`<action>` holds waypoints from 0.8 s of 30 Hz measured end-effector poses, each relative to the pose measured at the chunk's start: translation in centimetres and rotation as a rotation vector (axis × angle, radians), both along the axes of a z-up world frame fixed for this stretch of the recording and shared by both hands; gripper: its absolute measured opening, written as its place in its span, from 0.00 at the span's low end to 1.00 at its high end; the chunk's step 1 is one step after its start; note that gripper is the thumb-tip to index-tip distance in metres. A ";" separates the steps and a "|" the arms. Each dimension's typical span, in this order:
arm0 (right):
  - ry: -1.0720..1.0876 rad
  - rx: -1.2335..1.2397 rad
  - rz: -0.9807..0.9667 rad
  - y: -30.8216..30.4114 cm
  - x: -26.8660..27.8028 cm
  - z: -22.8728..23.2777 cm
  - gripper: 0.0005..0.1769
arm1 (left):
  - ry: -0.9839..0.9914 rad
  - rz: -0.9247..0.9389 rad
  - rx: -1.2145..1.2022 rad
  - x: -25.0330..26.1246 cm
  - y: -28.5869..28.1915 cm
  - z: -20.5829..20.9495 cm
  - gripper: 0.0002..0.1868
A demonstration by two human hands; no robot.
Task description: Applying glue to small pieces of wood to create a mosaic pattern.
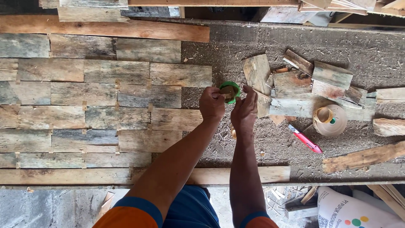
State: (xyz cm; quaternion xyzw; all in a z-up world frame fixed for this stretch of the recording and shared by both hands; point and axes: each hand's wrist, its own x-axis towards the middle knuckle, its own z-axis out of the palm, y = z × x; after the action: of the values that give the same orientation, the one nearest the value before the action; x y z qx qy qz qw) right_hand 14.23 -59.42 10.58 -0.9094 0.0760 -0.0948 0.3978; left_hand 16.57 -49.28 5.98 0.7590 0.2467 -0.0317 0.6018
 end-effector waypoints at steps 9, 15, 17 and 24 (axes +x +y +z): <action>0.090 -0.443 0.128 0.2 -2.8 -1.7 0.50 | 0.146 0.076 -0.022 0.0 -0.1 3.2 0.15; 0.095 -0.477 0.176 0.3 -3.1 -3.5 0.49 | 0.085 0.088 -0.036 0.0 0.0 1.3 0.13; 0.063 -0.473 0.158 0.2 -3.0 -4.1 0.48 | 0.064 0.084 -0.049 -0.3 0.2 1.2 0.14; -0.047 -0.409 0.028 0.5 -3.5 -2.0 0.35 | -0.107 0.061 -0.250 -2.4 3.0 0.4 0.16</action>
State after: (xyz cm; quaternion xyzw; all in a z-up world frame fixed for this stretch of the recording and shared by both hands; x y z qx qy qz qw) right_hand 10.74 -58.88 8.59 -0.9697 0.0335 -0.1237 0.2078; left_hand 14.21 -46.24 6.37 0.6707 0.2314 -0.0033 0.7047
